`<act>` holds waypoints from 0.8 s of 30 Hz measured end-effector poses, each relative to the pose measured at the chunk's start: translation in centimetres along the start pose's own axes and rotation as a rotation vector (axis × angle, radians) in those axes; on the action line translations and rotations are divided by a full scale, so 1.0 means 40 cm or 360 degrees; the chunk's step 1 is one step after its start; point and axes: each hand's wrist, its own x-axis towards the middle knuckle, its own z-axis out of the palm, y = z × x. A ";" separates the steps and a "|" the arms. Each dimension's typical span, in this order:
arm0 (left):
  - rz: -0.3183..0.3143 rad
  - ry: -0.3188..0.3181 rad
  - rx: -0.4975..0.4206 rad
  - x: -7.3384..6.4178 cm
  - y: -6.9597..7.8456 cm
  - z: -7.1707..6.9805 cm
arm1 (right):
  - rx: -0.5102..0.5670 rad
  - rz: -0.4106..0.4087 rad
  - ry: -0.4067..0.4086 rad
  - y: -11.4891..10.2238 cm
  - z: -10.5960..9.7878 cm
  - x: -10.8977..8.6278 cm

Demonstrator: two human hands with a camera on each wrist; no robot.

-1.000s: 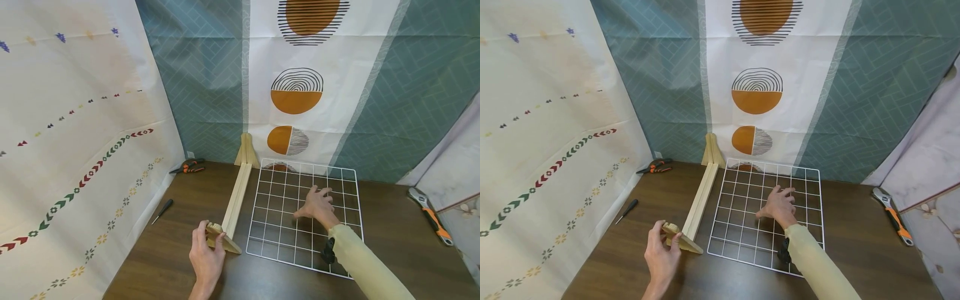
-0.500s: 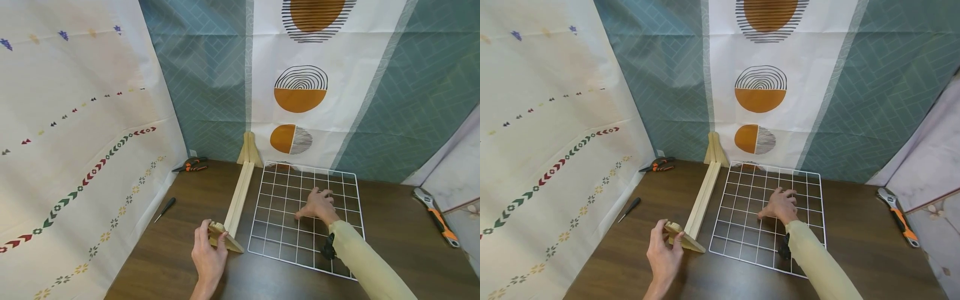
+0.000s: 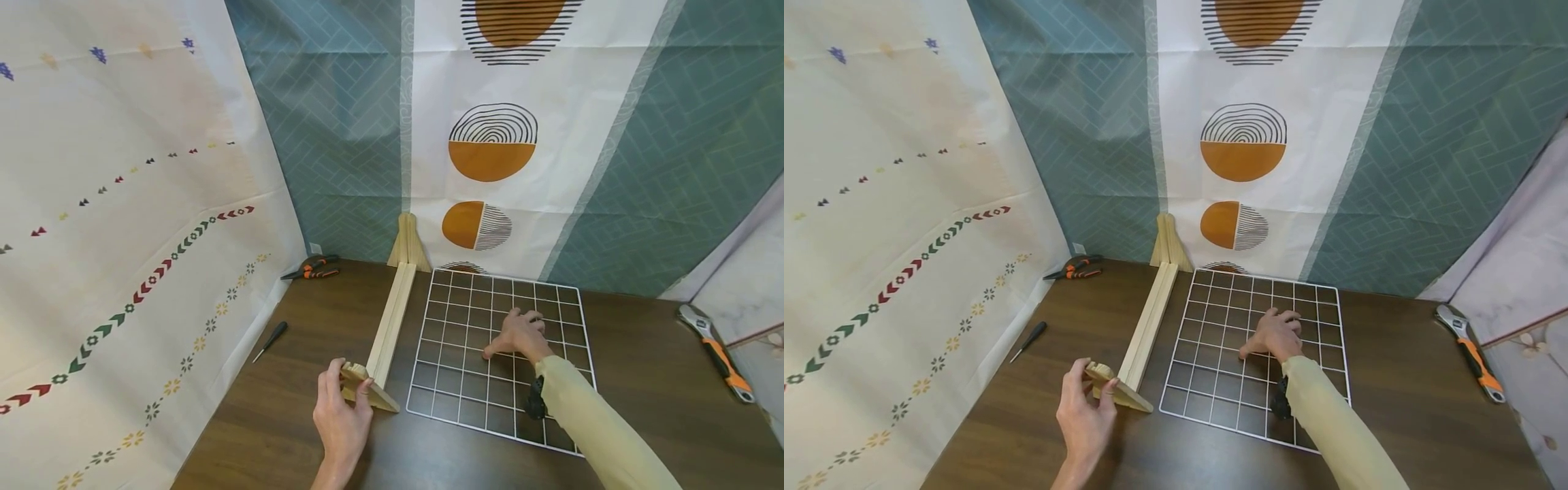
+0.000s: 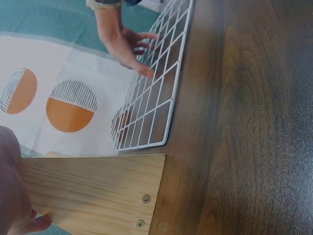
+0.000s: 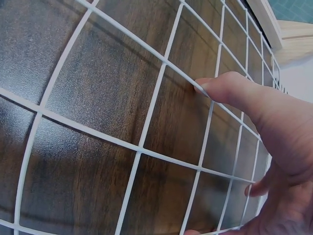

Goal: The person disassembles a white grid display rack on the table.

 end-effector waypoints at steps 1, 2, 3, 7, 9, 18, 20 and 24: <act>0.0002 0.0002 -0.0001 0.000 0.000 0.000 | -0.0009 -0.0002 -0.0005 0.000 0.000 0.000; 0.0007 0.0007 -0.0002 0.001 0.001 0.000 | -0.0023 -0.0009 -0.0009 -0.001 -0.001 0.001; 0.0012 0.0013 -0.0001 0.002 0.001 0.000 | -0.0027 -0.0013 -0.0014 -0.001 -0.001 0.002; 0.0046 0.0050 0.0018 0.004 0.004 0.001 | -0.0039 -0.0034 -0.0026 -0.002 -0.002 0.006; 0.0058 0.0059 0.0029 0.005 0.006 0.002 | -0.0044 -0.0035 -0.0036 -0.002 -0.003 0.007; 0.0072 0.0074 0.0035 0.006 0.003 0.005 | -0.0104 -0.0042 -0.0064 -0.005 -0.011 0.005; 0.0085 0.0086 0.0037 0.006 0.003 0.006 | -0.0099 -0.0036 -0.0066 -0.007 -0.012 0.004; 0.0090 0.0093 0.0039 0.006 0.003 0.006 | -0.0081 -0.0013 -0.0072 -0.007 -0.010 0.006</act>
